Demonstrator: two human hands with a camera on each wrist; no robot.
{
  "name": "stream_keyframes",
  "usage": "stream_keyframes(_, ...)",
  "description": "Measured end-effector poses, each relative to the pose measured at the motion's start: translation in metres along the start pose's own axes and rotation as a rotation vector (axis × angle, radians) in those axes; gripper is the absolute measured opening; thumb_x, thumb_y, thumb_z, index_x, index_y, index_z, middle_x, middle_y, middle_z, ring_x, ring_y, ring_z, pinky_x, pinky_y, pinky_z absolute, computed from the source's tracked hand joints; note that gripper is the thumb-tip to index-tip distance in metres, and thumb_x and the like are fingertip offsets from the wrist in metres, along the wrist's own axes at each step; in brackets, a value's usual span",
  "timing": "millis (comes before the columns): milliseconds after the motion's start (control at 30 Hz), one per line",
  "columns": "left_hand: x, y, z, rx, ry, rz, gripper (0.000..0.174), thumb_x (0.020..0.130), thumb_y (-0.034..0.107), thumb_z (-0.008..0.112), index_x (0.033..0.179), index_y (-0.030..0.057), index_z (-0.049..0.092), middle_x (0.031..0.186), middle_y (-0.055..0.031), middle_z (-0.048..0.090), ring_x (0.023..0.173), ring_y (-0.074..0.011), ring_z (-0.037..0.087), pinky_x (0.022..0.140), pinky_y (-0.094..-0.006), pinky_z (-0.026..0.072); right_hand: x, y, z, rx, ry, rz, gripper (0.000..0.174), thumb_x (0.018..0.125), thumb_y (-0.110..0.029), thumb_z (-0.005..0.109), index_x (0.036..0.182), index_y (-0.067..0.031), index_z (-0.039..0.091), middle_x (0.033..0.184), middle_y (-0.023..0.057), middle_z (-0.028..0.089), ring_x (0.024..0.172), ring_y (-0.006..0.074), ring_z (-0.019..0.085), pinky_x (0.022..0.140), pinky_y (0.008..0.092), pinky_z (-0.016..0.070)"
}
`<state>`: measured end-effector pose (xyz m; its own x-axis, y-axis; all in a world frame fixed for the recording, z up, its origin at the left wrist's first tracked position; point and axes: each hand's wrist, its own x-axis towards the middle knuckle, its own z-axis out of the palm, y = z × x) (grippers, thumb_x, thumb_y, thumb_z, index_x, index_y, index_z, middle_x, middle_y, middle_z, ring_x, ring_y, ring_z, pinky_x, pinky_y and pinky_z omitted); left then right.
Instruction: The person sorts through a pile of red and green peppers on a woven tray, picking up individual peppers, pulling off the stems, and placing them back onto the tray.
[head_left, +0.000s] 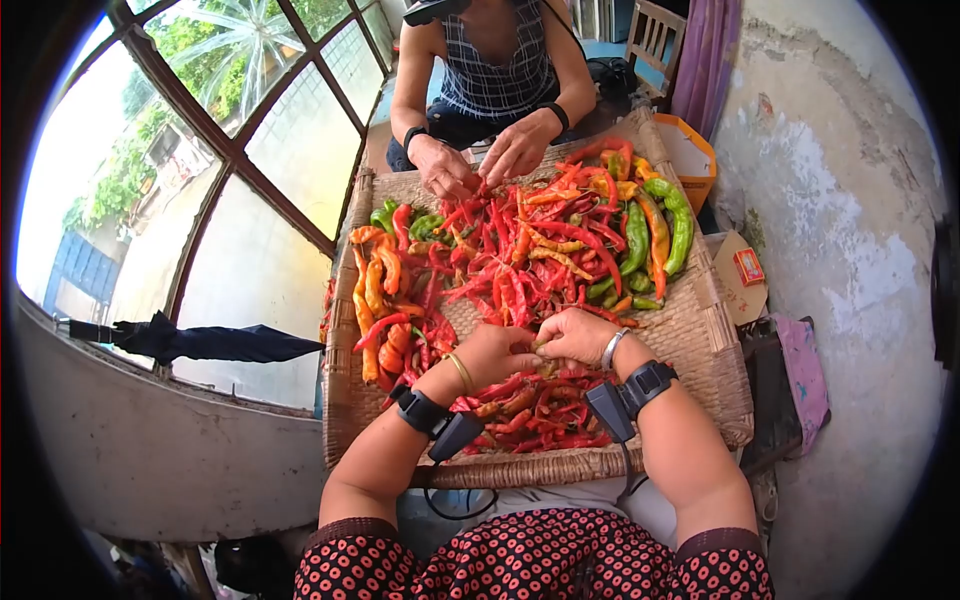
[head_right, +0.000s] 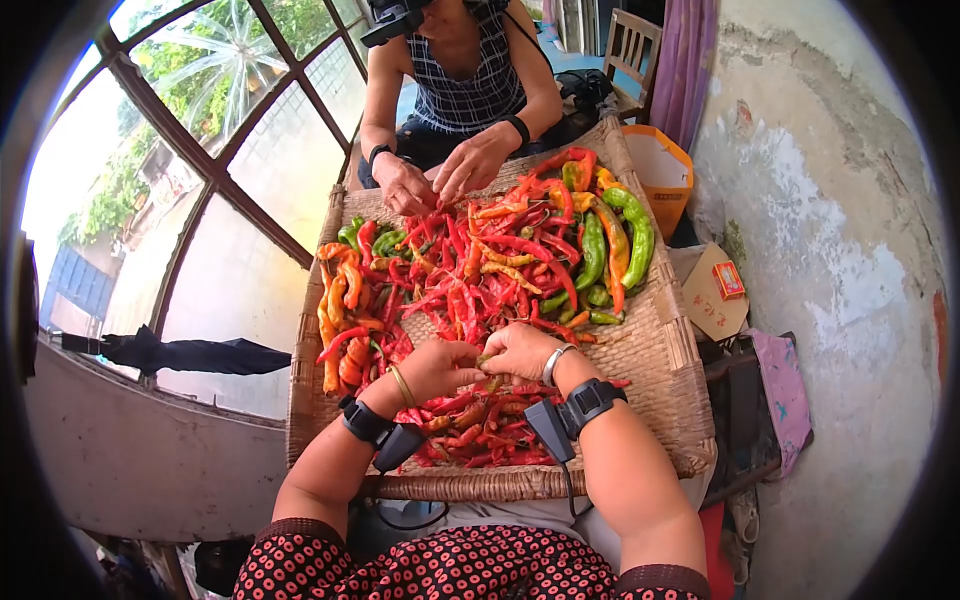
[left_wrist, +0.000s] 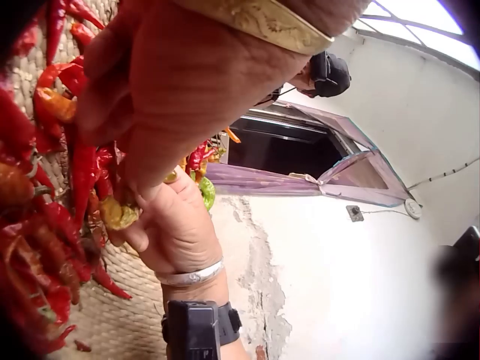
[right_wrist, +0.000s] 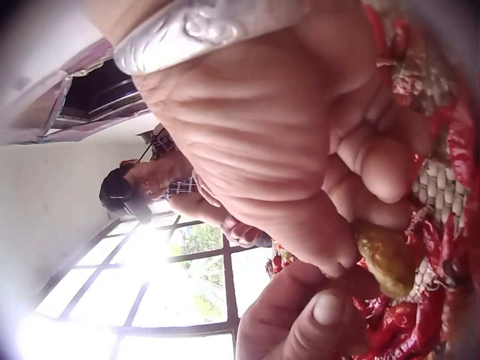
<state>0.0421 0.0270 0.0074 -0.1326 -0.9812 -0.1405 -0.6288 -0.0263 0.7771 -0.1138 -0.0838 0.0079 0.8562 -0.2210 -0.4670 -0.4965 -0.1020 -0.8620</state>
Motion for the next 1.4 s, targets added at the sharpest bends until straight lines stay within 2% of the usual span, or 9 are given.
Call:
stream_keyframes(133, 0.0, -0.001, 0.002, -0.302, -0.076, -0.166, 0.033, 0.08, 0.029, 0.06, 0.098, 0.0018, 0.057, 0.064, 0.0024, 0.053, 0.054, -0.0026, 0.046, 0.047, -0.0196, 0.0405, 0.01, 0.004, 0.009, 0.27, 0.23, -0.188, 0.013, 0.078, -0.013, 0.058, 0.083, -0.0014, 0.057, 0.063, 0.002, 0.056, 0.044, 0.0059, 0.048, 0.041, 0.0193, 0.039)
stream_keyframes(300, 0.003, 0.002, 0.006, -0.621, -0.074, -0.276, 0.018, 0.081, 0.024, 0.057, 0.081, 0.0054, 0.059, 0.068, 0.001, 0.06, 0.05, -0.0028, 0.046, 0.044, -0.0162, 0.0361, 0.014, 0.001, 0.011, 0.391, 0.42, -0.299, 0.014, 0.08, -0.015, 0.057, 0.084, -0.0011, 0.056, 0.061, 0.0015, 0.055, 0.043, 0.0058, 0.047, 0.04, 0.02, 0.0378)
stream_keyframes(467, 0.003, -0.005, -0.03, -0.35, 0.029, -0.346, 0.018, 0.081, 0.021, 0.057, 0.079, 0.003, 0.059, 0.066, 0.0031, 0.056, 0.053, -0.0018, 0.046, 0.047, -0.0159, 0.0366, 0.013, 0.002, 0.01, 0.281, 0.482, -0.215, 0.016, 0.081, -0.017, 0.054, 0.085, -0.0018, 0.058, 0.06, 0.0031, 0.055, 0.046, 0.0077, 0.049, 0.043, 0.0225, 0.0405)
stream_keyframes(567, 0.01, -0.013, -0.035, -0.436, 0.56, 0.133, 0.029, 0.078, 0.02, 0.061, 0.093, -0.0033, 0.05, 0.071, -0.0025, 0.054, 0.062, -0.0062, 0.048, 0.056, -0.0234, 0.0426, 0.014, 0.005, 0.012, 0.104, 0.422, -0.062, 0.019, 0.078, -0.02, 0.056, 0.087, -0.0039, 0.06, 0.065, 0.0068, 0.059, 0.054, 0.0142, 0.056, 0.051, 0.0277, 0.0452)
stream_keyframes(700, 0.006, -0.021, -0.046, 0.195, 0.522, 0.031, 0.042, 0.076, 0.021, 0.063, 0.108, -0.0022, 0.048, 0.072, -0.0066, 0.056, 0.059, -0.0072, 0.048, 0.055, -0.0229, 0.0415, 0.017, 0.014, 0.013, -0.263, 0.301, -0.051, 0.028, 0.07, -0.025, 0.06, 0.091, -0.0069, 0.062, 0.085, 0.012, 0.062, 0.083, 0.0277, 0.058, 0.075, 0.0344, 0.0446)
stream_keyframes(800, 0.007, -0.028, -0.03, 0.186, 0.423, -0.092, 0.041, 0.074, 0.017, 0.064, 0.109, 0.0006, 0.051, 0.075, -0.0072, 0.058, 0.06, -0.009, 0.051, 0.056, -0.0246, 0.0431, 0.011, 0.008, 0.015, -0.48, 0.214, -0.03, 0.026, 0.071, -0.025, 0.059, 0.091, -0.0072, 0.062, 0.089, 0.0131, 0.061, 0.086, 0.0275, 0.057, 0.077, 0.0355, 0.044)
stream_keyframes(900, 0.011, -0.038, -0.021, 0.103, 0.545, -0.059, 0.028, 0.07, 0.02, 0.062, 0.093, 0.0029, 0.06, 0.087, -0.016, 0.059, 0.066, -0.0258, 0.059, 0.062, -0.0338, 0.0461, 0.013, 0.011, 0.016, -0.537, 0.2, -0.049, 0.026, 0.072, -0.025, 0.058, 0.091, -0.0068, 0.062, 0.09, 0.0137, 0.061, 0.088, 0.0284, 0.056, 0.08, 0.0365, 0.0433)
stream_keyframes(1100, 0.01, -0.051, -0.027, 0.539, 0.285, -0.277, 0.019, 0.069, 0.017, 0.063, 0.083, 0.0045, 0.062, 0.079, -0.013, 0.059, 0.064, -0.0248, 0.058, 0.062, -0.031, 0.0464, 0.012, 0.008, 0.014, -0.557, 0.107, -0.024, 0.029, 0.071, -0.025, 0.058, 0.093, -0.0059, 0.062, 0.091, 0.0138, 0.061, 0.089, 0.0278, 0.057, 0.08, 0.0361, 0.0434)
stream_keyframes(1400, 0.032, -0.056, -0.024, 0.17, 0.365, -0.07, 0.027, 0.069, 0.023, 0.062, 0.086, 0.0012, 0.06, 0.082, -0.0135, 0.06, 0.078, -0.0277, 0.058, 0.07, -0.0348, 0.0456, 0.013, 0.011, 0.017, -0.528, 0.074, -0.036, 0.041, 0.069, -0.029, 0.061, 0.103, -0.0059, 0.058, 0.099, 0.0157, 0.058, 0.094, 0.0288, 0.054, 0.082, 0.0352, 0.0423)
